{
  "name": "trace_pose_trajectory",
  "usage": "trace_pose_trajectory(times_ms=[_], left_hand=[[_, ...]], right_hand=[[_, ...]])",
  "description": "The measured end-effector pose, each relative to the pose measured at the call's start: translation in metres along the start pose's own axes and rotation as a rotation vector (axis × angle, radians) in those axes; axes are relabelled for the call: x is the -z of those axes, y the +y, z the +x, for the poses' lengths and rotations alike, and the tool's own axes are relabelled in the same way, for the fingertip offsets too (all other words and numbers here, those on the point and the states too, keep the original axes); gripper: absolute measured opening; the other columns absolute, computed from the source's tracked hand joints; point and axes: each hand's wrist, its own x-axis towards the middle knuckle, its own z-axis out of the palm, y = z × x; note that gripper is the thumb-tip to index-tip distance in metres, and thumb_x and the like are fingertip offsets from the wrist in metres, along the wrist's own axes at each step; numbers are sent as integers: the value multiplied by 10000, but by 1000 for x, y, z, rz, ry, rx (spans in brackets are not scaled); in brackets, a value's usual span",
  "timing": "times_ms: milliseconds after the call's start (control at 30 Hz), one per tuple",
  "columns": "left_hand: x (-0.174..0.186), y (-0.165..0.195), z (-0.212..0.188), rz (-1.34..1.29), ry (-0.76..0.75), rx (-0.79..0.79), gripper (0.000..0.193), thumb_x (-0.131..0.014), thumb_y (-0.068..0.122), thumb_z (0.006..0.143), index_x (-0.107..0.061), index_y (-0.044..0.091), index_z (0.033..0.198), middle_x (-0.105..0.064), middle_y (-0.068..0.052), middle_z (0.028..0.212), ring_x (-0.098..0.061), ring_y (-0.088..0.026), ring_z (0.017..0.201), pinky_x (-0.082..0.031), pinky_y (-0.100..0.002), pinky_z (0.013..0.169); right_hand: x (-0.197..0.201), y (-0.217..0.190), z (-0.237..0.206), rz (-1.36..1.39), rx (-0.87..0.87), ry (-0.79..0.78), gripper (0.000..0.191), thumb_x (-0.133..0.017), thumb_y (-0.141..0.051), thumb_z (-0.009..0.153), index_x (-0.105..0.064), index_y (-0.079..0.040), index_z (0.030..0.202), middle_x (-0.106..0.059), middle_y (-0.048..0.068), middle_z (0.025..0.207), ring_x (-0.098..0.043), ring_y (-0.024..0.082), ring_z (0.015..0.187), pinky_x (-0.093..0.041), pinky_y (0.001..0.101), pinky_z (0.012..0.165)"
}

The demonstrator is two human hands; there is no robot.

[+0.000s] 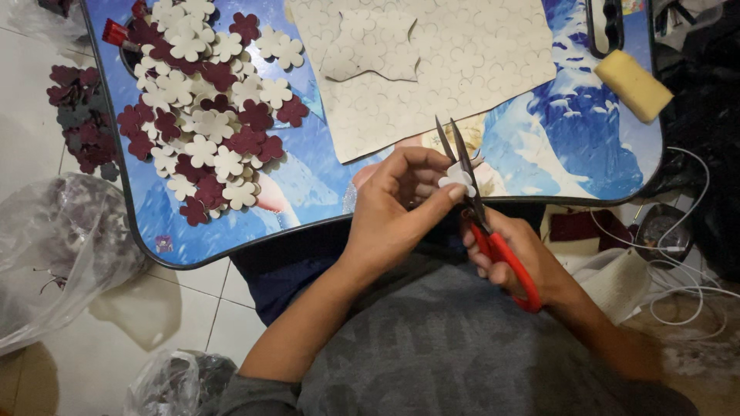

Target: The person sits on the floor with a lap desk and uses scissors to cut flower-shaped pieces from white foam sheets. They trim each flower shape, place the finished flower onto a growing pile of white and maroon foam flowers, and pick up new foam pieces to continue cutting.

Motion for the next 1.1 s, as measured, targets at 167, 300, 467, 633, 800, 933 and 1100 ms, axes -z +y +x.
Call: trace_pose_trajectory(times_ms=[167,300,467,633,800,933,1100], left_hand=[[-4,-1,0,2,46,21,247,-755,39,956,-657,-26,1173,-706,-50,1013,-678,-84,924,-569,-227,813],[-6,5,-3,-65,-34,93,232,-746,69,963,-652,-12,1160,-720,-39,1002,-683,-74,886,-570,-224,775],[-7,12,-5,-50,-44,151,237,-752,97,950,-664,-6,1144,-729,-25,1007,-671,-63,843,-567,-216,729],[-5,14,-6,100,-42,82,250,-777,96,948,-689,2,1162,-730,-21,983,-687,-62,888,-576,-208,802],[-4,14,-6,89,-54,77,257,-776,103,944,-679,11,1163,-730,-14,985,-699,-60,891,-585,-208,793],[-4,16,-6,116,-43,92,270,-781,94,937,-684,4,1173,-728,-29,973,-695,-69,878,-583,-211,788],[-1,19,-3,86,-34,53,301,-776,78,938,-662,4,1207,-732,-45,991,-709,-82,918,-594,-221,817]], right_hand=[[-2,-11,-1,-7,28,-31,1114,-506,-1018,599,-547,-24,1100,-517,8,755,-501,99,661,-451,265,596],[-2,-17,0,-68,111,-63,1241,-437,-1031,667,-476,22,1323,-554,38,944,-534,129,797,-498,285,721],[-2,-18,1,-119,114,-66,1349,-390,-1049,645,-422,30,1455,-555,41,930,-535,139,800,-494,293,739],[-4,-13,1,-71,53,-51,1382,-402,-1067,580,-445,32,1416,-504,32,900,-489,132,765,-484,304,688],[-5,-10,1,-62,33,-43,1354,-383,-1080,562,-466,29,1334,-468,17,824,-473,114,715,-503,291,660],[-5,-13,2,-27,63,-54,1309,-413,-1072,561,-474,19,1281,-459,17,812,-454,117,700,-483,290,647],[-4,-19,-1,-49,46,-39,1181,-407,-1070,584,-507,-17,1110,-469,4,836,-461,111,706,-426,274,619]])
